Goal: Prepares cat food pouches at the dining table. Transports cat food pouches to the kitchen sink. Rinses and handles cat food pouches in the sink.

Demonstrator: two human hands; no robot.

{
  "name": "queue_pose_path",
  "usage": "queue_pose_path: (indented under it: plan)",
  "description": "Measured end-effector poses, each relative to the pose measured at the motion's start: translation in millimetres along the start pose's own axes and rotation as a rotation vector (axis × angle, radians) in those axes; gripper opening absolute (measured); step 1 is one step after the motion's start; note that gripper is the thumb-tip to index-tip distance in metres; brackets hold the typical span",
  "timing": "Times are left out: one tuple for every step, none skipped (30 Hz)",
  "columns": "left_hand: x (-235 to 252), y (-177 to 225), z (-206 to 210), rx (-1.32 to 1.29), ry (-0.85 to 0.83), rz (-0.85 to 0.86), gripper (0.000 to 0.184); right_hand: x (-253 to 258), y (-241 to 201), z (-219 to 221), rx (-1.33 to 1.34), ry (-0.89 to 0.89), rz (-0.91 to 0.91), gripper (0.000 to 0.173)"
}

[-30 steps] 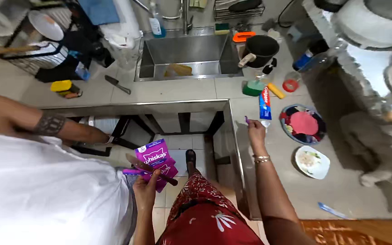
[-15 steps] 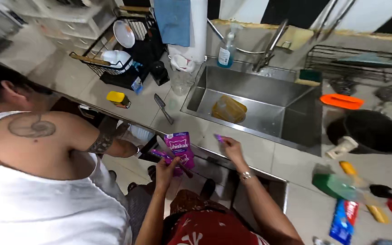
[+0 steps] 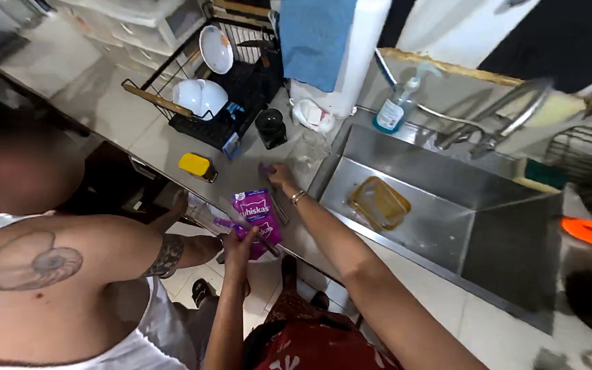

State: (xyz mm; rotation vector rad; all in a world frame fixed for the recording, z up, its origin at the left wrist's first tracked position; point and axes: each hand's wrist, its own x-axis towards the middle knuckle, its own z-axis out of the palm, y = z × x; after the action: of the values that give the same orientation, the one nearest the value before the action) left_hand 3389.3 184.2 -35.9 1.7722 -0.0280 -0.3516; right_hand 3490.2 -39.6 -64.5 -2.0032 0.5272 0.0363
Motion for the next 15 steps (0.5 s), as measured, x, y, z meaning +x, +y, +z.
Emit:
queue_pose_path:
  plan:
    - [14,3,-1,0.021,-0.004,0.0,0.024,8,-1,1,-0.034,-0.02,-0.035,0.044]
    - [30,5,-1,0.032,-0.008,0.015,0.023,8,-6,-2,-0.072,-0.028,-0.064,0.048]
    - [46,5,-1,0.034,-0.008,0.037,0.021,0,-12,-6,-0.086,0.0,-0.096,0.046]
    - [60,4,-1,0.032,-0.007,0.041,0.02,-15,-15,-8,-0.083,0.059,-0.111,0.041]
    - [74,1,0,0.032,0.0,0.036,0.02,-33,-13,-6,-0.081,0.131,-0.128,0.036]
    - [88,-2,1,0.035,0.006,0.022,0.022,-45,-11,-4,-0.07,0.173,-0.128,0.034]
    - [101,-6,3,0.036,0.011,0.008,0.024,-53,-7,0,-0.059,0.158,-0.103,0.036]
    - [113,-9,7,0.04,0.014,-0.008,0.027,-60,-2,4,-0.05,0.099,-0.061,0.039]
    - [124,-10,11,0.049,0.017,-0.019,0.028,-64,5,10,-0.055,0.04,-0.027,0.044]
    - [133,-10,16,0.061,0.017,-0.024,0.03,-66,10,17,-0.074,-0.006,-0.016,0.049]
    - [142,-10,22,0.081,0.013,-0.027,0.032,-67,13,24,-0.11,-0.029,-0.022,0.052]
    - [149,-9,27,0.104,0.009,-0.021,0.034,-65,15,30,-0.147,-0.026,-0.026,0.05]
    - [155,-6,32,0.127,0.006,-0.018,0.034,-62,16,33,-0.183,-0.012,-0.029,0.046]
    - [159,-3,36,0.146,0.0,-0.021,0.035,-57,17,35,-0.209,0.01,-0.034,0.041]
    - [161,0,38,0.17,-0.008,-0.027,0.036,-54,18,36,-0.229,0.022,-0.034,0.036]
